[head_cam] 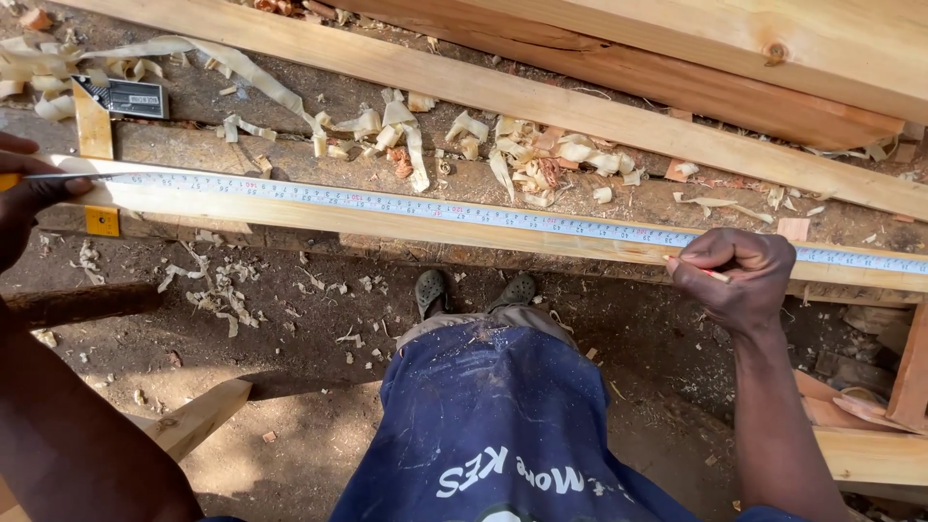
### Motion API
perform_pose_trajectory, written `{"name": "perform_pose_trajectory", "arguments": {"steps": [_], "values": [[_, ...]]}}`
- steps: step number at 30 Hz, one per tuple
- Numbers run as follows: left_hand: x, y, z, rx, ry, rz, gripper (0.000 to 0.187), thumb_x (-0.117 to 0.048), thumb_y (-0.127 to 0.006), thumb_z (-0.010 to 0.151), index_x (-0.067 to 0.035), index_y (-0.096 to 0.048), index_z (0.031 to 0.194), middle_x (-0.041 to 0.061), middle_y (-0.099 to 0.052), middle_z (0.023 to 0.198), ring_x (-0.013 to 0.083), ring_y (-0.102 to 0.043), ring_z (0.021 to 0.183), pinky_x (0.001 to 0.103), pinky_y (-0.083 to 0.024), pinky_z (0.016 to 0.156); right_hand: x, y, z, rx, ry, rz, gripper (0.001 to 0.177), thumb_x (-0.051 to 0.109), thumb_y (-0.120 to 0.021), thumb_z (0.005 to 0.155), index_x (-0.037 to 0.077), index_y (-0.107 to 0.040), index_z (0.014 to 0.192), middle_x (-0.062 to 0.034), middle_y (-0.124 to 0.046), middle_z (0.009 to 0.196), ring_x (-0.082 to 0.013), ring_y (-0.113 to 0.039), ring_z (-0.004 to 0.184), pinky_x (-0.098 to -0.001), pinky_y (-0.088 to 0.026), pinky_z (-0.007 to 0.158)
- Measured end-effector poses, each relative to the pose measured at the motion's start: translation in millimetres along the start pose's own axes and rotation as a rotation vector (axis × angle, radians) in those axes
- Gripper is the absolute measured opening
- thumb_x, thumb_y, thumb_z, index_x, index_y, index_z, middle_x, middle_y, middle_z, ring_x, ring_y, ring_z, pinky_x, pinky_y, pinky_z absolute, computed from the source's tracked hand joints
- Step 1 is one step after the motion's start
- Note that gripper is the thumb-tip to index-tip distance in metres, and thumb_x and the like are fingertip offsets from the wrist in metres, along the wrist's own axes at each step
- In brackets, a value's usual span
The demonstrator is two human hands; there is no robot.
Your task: Measuring and marking wooden beams using a tape measure, pencil, and speed square for layout
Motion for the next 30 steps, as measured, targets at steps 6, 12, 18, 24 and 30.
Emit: {"name": "perform_pose_trajectory", "arguments": {"steps": [6,12,18,24,30], "values": [[-71,12,-6,-0.083,-0.025,-0.005,0.027,-0.026,-0.085,0.112,-0.001,-0.073,0.11,0.019,-0.063,0.14,0.0296,-0.059,0.13,0.043,-0.041,0.102,-1,-15,5,-0.04,0.043,-0.094,0.025,0.003,-0.08,0.092,0.008,-0.062,0.075,-0.0074,-0.066,0.075,-0.0166,-0.068,0.067,-0.0247,-0.06,0.06],[-85,13,-8,-0.124,0.01,0.038,0.026,-0.028,-0.09,0.11,-0.005,-0.076,0.11,0.013,-0.066,0.139,0.0249,-0.059,0.133,0.039,-0.044,0.097,9,-28,6,-0.048,0.032,-0.131,0.023,0.002,-0.082,0.091,0.005,-0.065,0.077,-0.0101,-0.069,0.078,-0.018,-0.07,0.071,-0.0264,-0.061,0.064],[-105,16,-12,-0.158,-0.002,-0.016,0.025,-0.023,-0.091,0.11,-0.005,-0.074,0.111,0.012,-0.066,0.139,0.0227,-0.06,0.134,0.038,-0.046,0.101,9,-35,9,-0.013,0.049,-0.194,0.022,0.004,-0.082,0.09,0.006,-0.066,0.075,-0.0092,-0.069,0.075,-0.0186,-0.071,0.071,-0.0277,-0.061,0.064],[-103,14,-15,-0.173,-0.043,-0.017,0.025,-0.021,-0.094,0.113,-0.003,-0.076,0.113,0.014,-0.068,0.138,0.024,-0.062,0.133,0.037,-0.048,0.099,11,-32,10,0.038,0.018,-0.17,0.019,0.002,-0.079,0.09,0.006,-0.066,0.077,-0.0081,-0.069,0.076,-0.0179,-0.071,0.071,-0.0278,-0.063,0.067],[-124,23,-14,-0.19,-0.057,-0.029,0.028,-0.021,-0.098,0.111,-0.004,-0.076,0.113,0.013,-0.07,0.13,0.0195,-0.064,0.123,0.033,-0.05,0.102,15,-37,15,0.05,-0.012,0.0,0.023,0.004,-0.079,0.087,0.011,-0.063,0.073,-0.0038,-0.068,0.075,-0.0136,-0.068,0.065,-0.0217,-0.059,0.057]]}}
Point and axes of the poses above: each hand's wrist, its own z-axis towards the middle knuckle, its own y-axis out of the back of the hand, x = y × z, the point moved 1 cm from there along z, towards the middle knuckle
